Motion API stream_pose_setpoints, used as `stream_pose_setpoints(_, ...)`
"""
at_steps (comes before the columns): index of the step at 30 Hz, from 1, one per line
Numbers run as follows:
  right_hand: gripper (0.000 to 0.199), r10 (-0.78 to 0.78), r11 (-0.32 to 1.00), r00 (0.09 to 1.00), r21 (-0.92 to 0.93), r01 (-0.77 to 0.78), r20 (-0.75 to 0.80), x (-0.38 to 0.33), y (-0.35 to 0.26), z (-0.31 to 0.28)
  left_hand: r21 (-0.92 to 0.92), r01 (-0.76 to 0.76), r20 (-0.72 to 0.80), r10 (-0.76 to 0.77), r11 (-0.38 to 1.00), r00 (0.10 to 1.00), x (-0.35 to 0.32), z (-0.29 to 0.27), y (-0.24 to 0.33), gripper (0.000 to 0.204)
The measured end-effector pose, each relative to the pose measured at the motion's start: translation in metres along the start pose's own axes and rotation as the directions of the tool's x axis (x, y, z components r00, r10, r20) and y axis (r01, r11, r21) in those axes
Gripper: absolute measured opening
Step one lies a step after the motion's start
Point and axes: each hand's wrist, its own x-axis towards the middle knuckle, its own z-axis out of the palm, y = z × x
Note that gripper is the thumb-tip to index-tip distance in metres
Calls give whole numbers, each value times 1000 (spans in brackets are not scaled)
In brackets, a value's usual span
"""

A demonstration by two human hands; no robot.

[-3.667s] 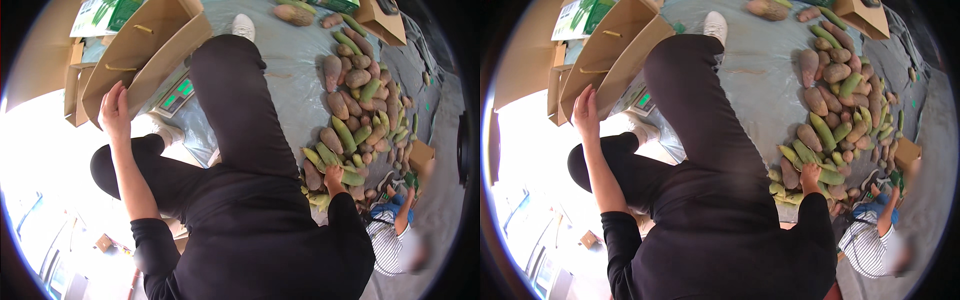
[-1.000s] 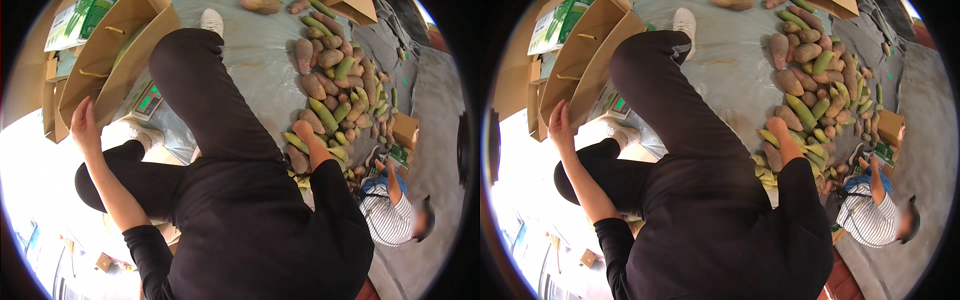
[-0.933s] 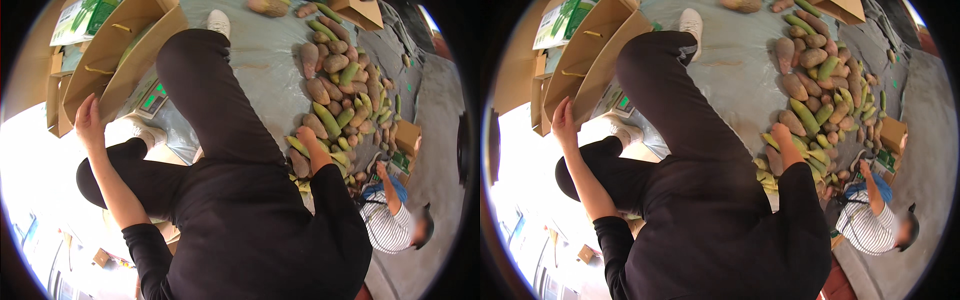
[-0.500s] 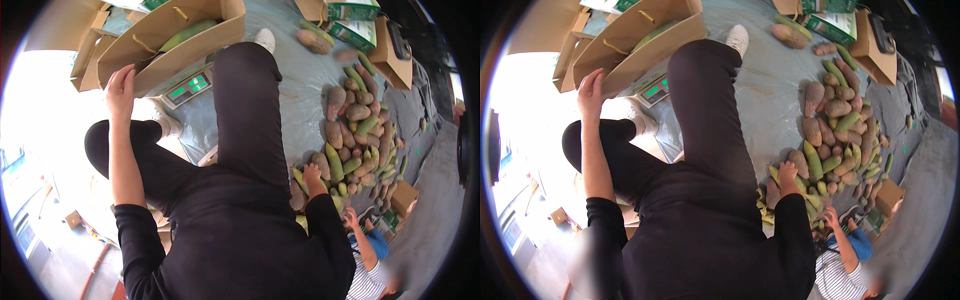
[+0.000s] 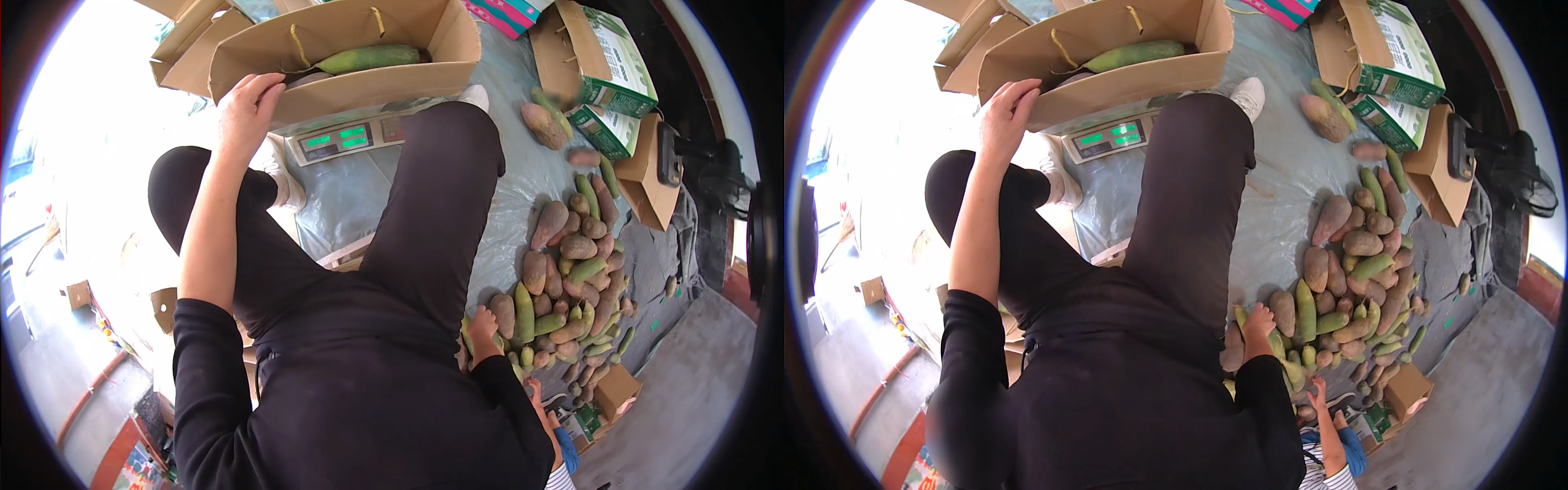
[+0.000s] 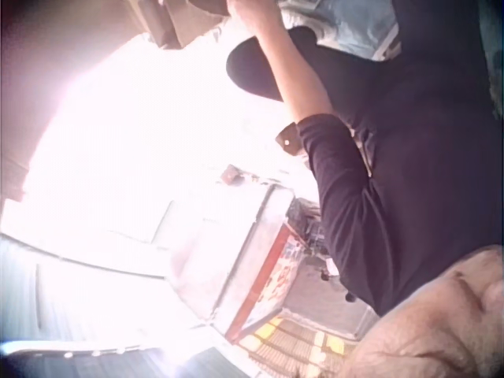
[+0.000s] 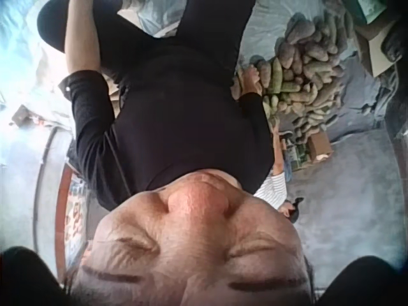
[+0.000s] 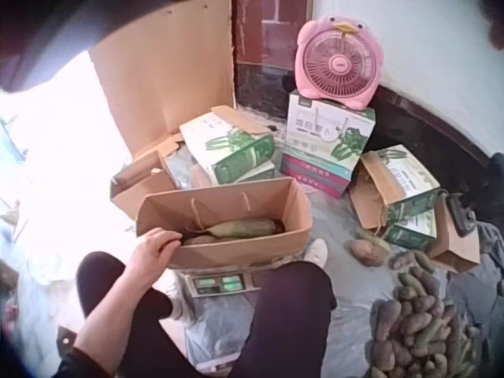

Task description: Sorting and weighing vegetables into paper bags using a digital scale.

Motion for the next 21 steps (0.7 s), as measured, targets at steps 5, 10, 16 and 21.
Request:
stream_pose_setpoints(5,25,-16,996,999,-90,11,-50,-20,-1,7,-35,-22,-2,22,999,1000,1,1,-1,18)
stream_pose_setpoints(10,22,25,998,992,52,-19,-126,-9,15,6,-33,-16,45,17,999,999,1,-4,3,18)
stream_pose_setpoints(16,45,-4,902,934,401,157,-357,3,39,-42,-14,4,95,-2,1000,995,-3,-9,-3,20)
stream_pose_setpoints(21,42,116,438,785,741,509,-608,14,39,-95,44,11,184,-19,999,983,-4,-11,-1,21)
